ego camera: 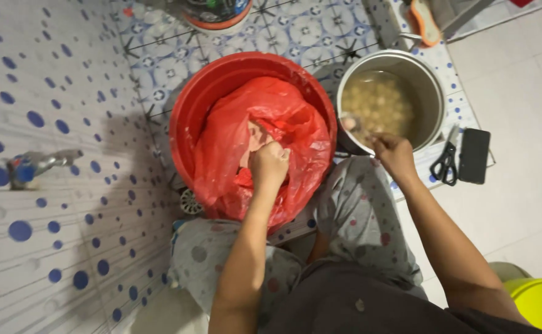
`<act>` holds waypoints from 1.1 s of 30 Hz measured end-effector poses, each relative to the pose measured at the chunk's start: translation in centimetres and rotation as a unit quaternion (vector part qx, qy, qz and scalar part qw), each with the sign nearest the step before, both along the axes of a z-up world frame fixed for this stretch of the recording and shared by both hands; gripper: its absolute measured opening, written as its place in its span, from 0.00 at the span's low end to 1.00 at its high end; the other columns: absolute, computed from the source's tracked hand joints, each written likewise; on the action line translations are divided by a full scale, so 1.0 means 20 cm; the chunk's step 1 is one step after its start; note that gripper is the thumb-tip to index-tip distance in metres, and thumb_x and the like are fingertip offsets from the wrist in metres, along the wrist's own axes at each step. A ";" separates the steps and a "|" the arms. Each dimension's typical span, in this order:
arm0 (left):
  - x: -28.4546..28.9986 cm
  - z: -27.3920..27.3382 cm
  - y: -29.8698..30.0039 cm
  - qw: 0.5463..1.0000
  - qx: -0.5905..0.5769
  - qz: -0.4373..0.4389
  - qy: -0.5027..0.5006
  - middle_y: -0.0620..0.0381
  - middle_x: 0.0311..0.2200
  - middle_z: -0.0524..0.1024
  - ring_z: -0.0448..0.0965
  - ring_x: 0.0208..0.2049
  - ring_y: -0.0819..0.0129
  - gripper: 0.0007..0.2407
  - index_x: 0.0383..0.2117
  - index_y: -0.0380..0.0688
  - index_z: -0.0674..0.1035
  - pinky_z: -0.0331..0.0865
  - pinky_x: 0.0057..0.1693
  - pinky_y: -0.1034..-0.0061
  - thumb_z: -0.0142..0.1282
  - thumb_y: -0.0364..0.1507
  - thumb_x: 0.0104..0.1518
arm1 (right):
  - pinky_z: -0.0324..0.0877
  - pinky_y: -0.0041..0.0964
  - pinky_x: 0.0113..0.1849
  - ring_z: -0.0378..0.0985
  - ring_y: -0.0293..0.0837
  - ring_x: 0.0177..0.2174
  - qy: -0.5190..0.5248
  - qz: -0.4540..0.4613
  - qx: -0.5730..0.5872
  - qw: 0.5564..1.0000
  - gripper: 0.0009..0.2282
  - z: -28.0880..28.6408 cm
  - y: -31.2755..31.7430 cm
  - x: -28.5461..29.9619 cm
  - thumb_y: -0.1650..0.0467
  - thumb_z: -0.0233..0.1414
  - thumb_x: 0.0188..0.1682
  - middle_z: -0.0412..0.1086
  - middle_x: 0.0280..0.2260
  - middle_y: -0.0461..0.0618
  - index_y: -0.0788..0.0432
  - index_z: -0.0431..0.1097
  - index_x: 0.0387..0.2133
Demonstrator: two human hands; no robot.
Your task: Scooping dough from a bucket and dropping it into a pot of liquid to make meatballs
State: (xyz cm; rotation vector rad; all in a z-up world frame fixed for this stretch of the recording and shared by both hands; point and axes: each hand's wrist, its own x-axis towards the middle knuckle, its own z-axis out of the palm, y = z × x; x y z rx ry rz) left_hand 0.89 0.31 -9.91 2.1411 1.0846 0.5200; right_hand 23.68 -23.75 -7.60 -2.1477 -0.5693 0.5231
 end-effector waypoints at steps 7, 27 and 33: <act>-0.03 0.09 0.00 0.994 -0.109 0.006 -0.025 0.47 0.21 0.79 0.82 0.33 0.43 0.06 0.22 0.45 0.83 0.74 0.38 0.53 0.65 0.32 0.49 | 0.75 0.57 0.40 0.81 0.65 0.38 -0.233 0.017 -0.187 0.954 0.11 -0.86 -0.10 0.64 0.65 0.58 0.54 0.79 0.33 0.57 0.41 0.79 0.49; -0.08 0.34 -0.06 0.935 0.059 -0.162 -0.309 0.56 0.33 0.80 0.80 0.41 0.60 0.05 0.36 0.46 0.82 0.75 0.48 0.71 0.60 0.21 0.57 | 0.47 0.20 0.11 0.52 0.30 0.08 0.377 0.030 0.116 0.918 0.06 0.44 0.31 -0.57 0.75 0.57 0.48 0.60 0.11 0.49 0.68 0.77 0.35; -0.08 0.29 -0.10 0.949 -0.174 -0.002 -0.262 0.50 0.26 0.83 0.84 0.32 0.62 0.07 0.34 0.43 0.83 0.77 0.39 0.68 0.68 0.31 0.56 | 0.52 0.22 0.15 0.60 0.31 0.11 0.214 0.137 0.081 0.964 0.08 0.51 0.28 -0.54 0.73 0.57 0.49 0.66 0.12 0.47 0.61 0.81 0.38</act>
